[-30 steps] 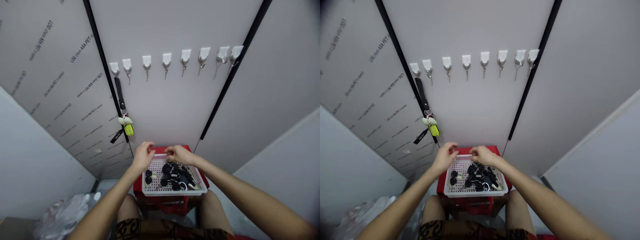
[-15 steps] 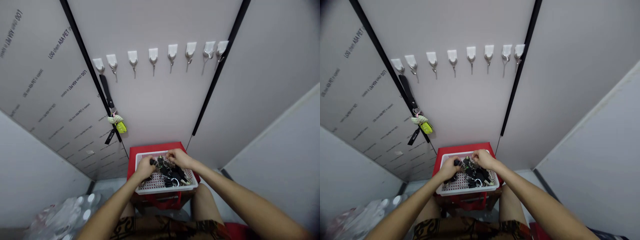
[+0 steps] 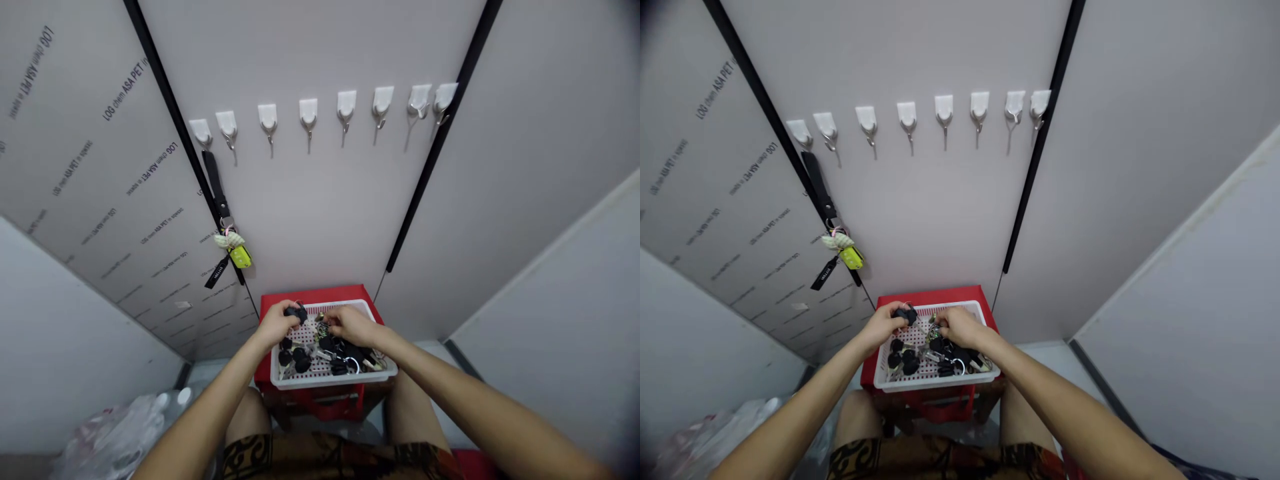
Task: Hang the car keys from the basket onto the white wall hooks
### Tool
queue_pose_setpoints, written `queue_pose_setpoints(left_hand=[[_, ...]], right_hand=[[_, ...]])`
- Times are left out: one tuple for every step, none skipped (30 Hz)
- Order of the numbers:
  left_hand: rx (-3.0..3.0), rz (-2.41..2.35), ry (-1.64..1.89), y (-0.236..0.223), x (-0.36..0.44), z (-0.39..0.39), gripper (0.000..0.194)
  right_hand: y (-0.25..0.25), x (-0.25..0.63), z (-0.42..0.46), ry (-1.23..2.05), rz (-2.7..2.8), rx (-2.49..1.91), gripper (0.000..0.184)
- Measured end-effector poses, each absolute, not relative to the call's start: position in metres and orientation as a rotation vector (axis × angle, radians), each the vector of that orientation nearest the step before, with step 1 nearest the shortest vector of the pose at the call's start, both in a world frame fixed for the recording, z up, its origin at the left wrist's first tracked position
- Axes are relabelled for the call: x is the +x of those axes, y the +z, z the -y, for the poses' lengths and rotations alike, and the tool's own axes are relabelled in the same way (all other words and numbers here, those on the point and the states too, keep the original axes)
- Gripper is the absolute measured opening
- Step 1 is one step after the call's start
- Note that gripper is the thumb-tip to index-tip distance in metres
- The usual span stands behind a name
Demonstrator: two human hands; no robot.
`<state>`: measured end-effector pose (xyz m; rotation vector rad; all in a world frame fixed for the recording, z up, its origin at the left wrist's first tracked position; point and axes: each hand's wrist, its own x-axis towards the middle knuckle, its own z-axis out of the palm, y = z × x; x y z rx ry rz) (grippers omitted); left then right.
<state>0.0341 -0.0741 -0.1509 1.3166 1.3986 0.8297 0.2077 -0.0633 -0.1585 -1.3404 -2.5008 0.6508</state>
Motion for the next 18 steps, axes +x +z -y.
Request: queue_pose_setpoints(left_hand=[[1.289, -1.371, 0.833, -0.149, 0.033, 0.075, 0.022], [1.265, -1.342, 0.836, -0.148, 0.033, 0.076, 0.021], [1.246, -1.318, 0.837, -0.148, 0.032, 0.077, 0.021], [1.237, -1.303, 0.836, -0.149, 0.031, 0.077, 0.021], [1.243, -1.301, 0.834, -0.15, 0.03, 0.077, 0.022], [1.268, -1.31, 0.824, -0.152, 0.029, 0.076, 0.023], [1.31, -1.329, 0.807, -0.154, 0.028, 0.076, 0.023], [1.367, -1.353, 0.779, -0.156, 0.027, 0.075, 0.024], [1.435, -1.379, 0.739, -0.158, 0.027, 0.075, 0.024], [1.51, -1.404, 0.69, -0.159, 0.026, 0.075, 0.024], [1.585, -1.426, 0.638, -0.16, 0.026, 0.075, 0.024], [1.659, -1.442, 0.589, -0.161, 0.026, 0.076, 0.024], [1.729, -1.454, 0.549, -0.16, 0.026, 0.077, 0.023], [1.792, -1.461, 0.516, -0.16, 0.027, 0.079, 0.022], [1.847, -1.461, 0.487, -0.158, 0.027, 0.081, 0.021], [1.889, -1.457, 0.457, -0.157, 0.028, 0.082, 0.021], [1.918, -1.451, 0.424, -0.155, 0.028, 0.084, 0.022], [1.938, -1.437, 0.391, -0.154, 0.028, 0.085, 0.022]], right_hand=[[-0.158, 0.204, 0.064, 0.646, 2.489, -1.327, 0.023], [-0.157, 0.2, 0.064, 0.654, 2.474, -1.312, 0.025], [-0.155, 0.197, 0.064, 0.656, 2.456, -1.3, 0.026], [-0.154, 0.194, 0.064, 0.642, 2.447, -1.29, 0.027], [-0.152, 0.192, 0.063, 0.609, 2.453, -1.288, 0.028], [-0.151, 0.191, 0.062, 0.559, 2.476, -1.3, 0.028], [-0.151, 0.191, 0.061, 0.505, 2.514, -1.325, 0.028], [-0.15, 0.191, 0.06, 0.46, 2.566, -1.365, 0.028], [-0.151, 0.192, 0.059, 0.432, 2.629, -1.401, 0.028], [-0.151, 0.193, 0.058, 0.419, 2.697, -1.424, 0.028], [-0.152, 0.193, 0.058, 0.412, 2.757, -1.43, 0.028], [-0.153, 0.194, 0.057, 0.403, 2.806, -1.425, 0.027], [-0.154, 0.194, 0.057, 0.389, 2.839, -1.418, 0.026], [-0.154, 0.194, 0.057, 0.37, 2.855, -1.421, 0.024], [-0.155, 0.194, 0.057, 0.351, 2.858, -1.431, 0.023], [-0.155, 0.194, 0.057, 0.337, 2.856, -1.444, 0.021], [-0.155, 0.193, 0.056, 0.332, 2.853, -1.447, 0.019], [-0.155, 0.194, 0.055, 0.34, 2.844, -1.435, 0.017]])
